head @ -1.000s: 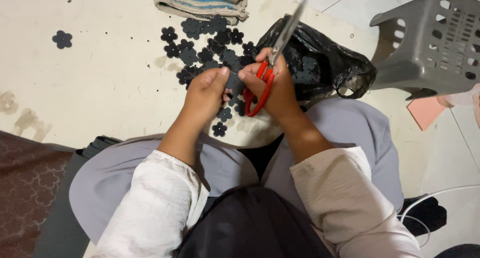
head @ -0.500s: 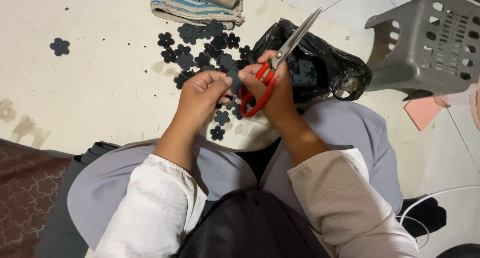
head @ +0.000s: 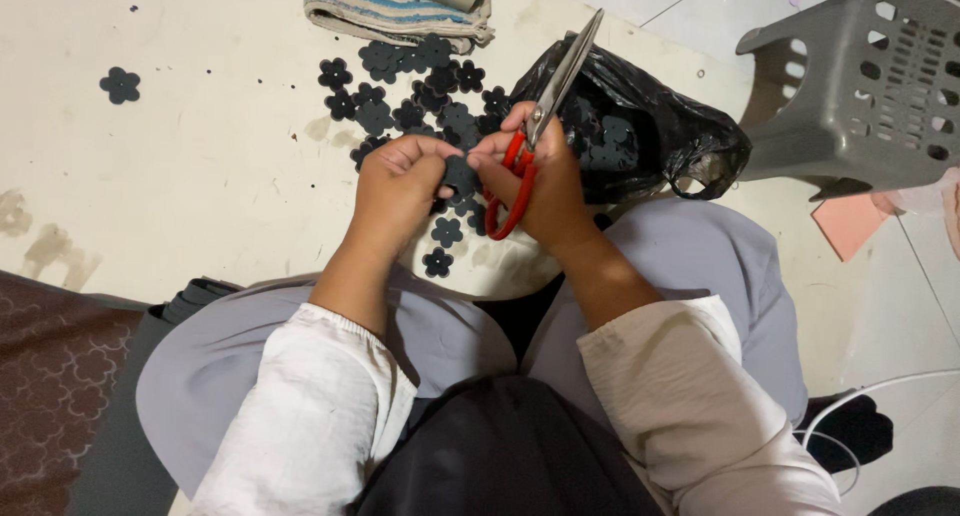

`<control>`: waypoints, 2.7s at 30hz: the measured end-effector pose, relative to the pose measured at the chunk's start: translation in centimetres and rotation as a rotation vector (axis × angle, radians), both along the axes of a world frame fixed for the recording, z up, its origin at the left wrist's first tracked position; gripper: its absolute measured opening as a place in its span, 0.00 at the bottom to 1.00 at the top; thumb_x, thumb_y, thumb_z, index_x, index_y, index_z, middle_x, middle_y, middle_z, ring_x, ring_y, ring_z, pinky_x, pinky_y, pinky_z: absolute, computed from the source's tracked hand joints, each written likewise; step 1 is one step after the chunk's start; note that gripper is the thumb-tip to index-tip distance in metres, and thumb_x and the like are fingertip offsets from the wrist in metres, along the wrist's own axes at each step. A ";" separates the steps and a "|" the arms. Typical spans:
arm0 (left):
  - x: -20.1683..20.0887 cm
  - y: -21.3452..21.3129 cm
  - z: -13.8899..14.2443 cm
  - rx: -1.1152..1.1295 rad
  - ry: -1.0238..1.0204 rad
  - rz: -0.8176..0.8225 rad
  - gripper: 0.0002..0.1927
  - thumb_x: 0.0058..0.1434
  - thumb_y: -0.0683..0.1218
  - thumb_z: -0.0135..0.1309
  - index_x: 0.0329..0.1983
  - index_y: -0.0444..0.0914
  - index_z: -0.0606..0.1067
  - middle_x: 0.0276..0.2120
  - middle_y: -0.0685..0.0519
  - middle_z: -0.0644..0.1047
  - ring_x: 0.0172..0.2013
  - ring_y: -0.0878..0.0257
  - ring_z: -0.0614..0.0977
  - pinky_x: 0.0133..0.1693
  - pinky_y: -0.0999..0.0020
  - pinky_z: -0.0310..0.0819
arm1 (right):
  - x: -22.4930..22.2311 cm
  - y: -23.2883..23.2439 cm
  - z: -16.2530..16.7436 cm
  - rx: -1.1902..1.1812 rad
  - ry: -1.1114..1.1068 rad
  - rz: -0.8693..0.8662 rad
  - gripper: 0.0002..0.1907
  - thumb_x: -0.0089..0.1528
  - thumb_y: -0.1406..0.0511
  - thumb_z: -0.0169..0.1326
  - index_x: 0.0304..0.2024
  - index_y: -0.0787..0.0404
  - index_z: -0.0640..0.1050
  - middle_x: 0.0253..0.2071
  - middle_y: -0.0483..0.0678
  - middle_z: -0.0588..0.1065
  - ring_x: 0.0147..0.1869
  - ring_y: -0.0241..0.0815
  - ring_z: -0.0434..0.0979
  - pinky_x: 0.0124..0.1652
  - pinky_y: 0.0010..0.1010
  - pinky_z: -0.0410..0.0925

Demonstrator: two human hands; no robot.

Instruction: The person sits on the floor and uses red-handled scissors to trim small black flower-shaped foam pieces. They hold each piece in the left hand and carefully cut along the edges with the right hand, placing finished pieces on the floor.

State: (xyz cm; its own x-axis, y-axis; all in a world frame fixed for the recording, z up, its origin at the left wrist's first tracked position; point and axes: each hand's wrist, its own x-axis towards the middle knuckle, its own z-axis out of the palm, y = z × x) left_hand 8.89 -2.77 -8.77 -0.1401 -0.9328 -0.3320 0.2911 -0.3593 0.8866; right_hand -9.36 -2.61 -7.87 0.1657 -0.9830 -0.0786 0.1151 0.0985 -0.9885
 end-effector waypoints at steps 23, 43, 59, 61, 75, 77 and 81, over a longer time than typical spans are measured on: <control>-0.1 -0.2 -0.4 -0.149 0.140 0.003 0.21 0.61 0.30 0.52 0.58 0.31 0.70 0.43 0.49 0.80 0.40 0.68 0.82 0.43 0.76 0.78 | -0.4 -0.2 0.2 0.070 0.025 -0.013 0.24 0.60 0.73 0.63 0.50 0.59 0.63 0.39 0.49 0.76 0.36 0.35 0.79 0.34 0.26 0.75; -0.1 -0.1 -0.3 -0.084 0.166 0.055 0.19 0.61 0.29 0.51 0.55 0.31 0.68 0.40 0.47 0.81 0.36 0.66 0.83 0.40 0.75 0.78 | -0.3 0.0 -0.6 0.029 -0.017 -0.027 0.24 0.61 0.73 0.63 0.52 0.60 0.63 0.40 0.50 0.77 0.43 0.37 0.81 0.42 0.28 0.77; 0.1 -0.1 -0.2 -0.066 -0.042 0.066 0.06 0.63 0.36 0.56 0.43 0.31 0.79 0.32 0.54 0.80 0.30 0.72 0.78 0.35 0.78 0.73 | -0.1 0.1 -0.3 0.023 0.018 0.066 0.23 0.62 0.75 0.61 0.53 0.60 0.63 0.40 0.50 0.77 0.39 0.34 0.78 0.38 0.24 0.73; 0.3 -0.1 -0.1 -0.031 -0.041 0.090 0.09 0.63 0.37 0.52 0.43 0.30 0.80 0.32 0.54 0.80 0.30 0.72 0.79 0.37 0.76 0.79 | -0.1 0.1 -0.4 0.017 0.021 0.052 0.23 0.62 0.75 0.61 0.52 0.60 0.63 0.39 0.50 0.76 0.37 0.34 0.78 0.36 0.24 0.73; 0.3 -0.3 -0.6 -0.128 0.040 0.008 0.16 0.62 0.33 0.54 0.54 0.31 0.72 0.36 0.51 0.81 0.36 0.69 0.82 0.41 0.78 0.77 | 0.0 0.2 -0.6 0.000 0.012 0.109 0.23 0.62 0.77 0.61 0.53 0.59 0.64 0.41 0.48 0.77 0.41 0.31 0.77 0.39 0.23 0.73; 0.3 -0.3 -0.5 -0.147 0.043 -0.013 0.17 0.63 0.34 0.55 0.55 0.31 0.71 0.37 0.50 0.81 0.36 0.69 0.83 0.41 0.78 0.76 | -0.1 0.2 -0.5 0.022 0.008 0.106 0.23 0.63 0.76 0.60 0.53 0.58 0.64 0.41 0.48 0.77 0.40 0.31 0.77 0.37 0.23 0.72; 0.2 -0.6 -0.4 -0.106 0.050 0.020 0.16 0.64 0.34 0.53 0.56 0.29 0.72 0.38 0.48 0.82 0.36 0.68 0.82 0.40 0.77 0.77 | -0.1 0.0 -0.4 0.064 0.034 0.081 0.23 0.61 0.75 0.61 0.52 0.59 0.63 0.40 0.49 0.77 0.37 0.32 0.76 0.33 0.24 0.72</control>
State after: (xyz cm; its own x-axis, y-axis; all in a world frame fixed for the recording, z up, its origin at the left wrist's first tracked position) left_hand 9.13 -3.32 -9.21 -0.1353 -0.9651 -0.2243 0.3424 -0.2580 0.9035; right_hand -9.47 -2.61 -8.31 0.2405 -0.9593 -0.1478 0.0706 0.1691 -0.9831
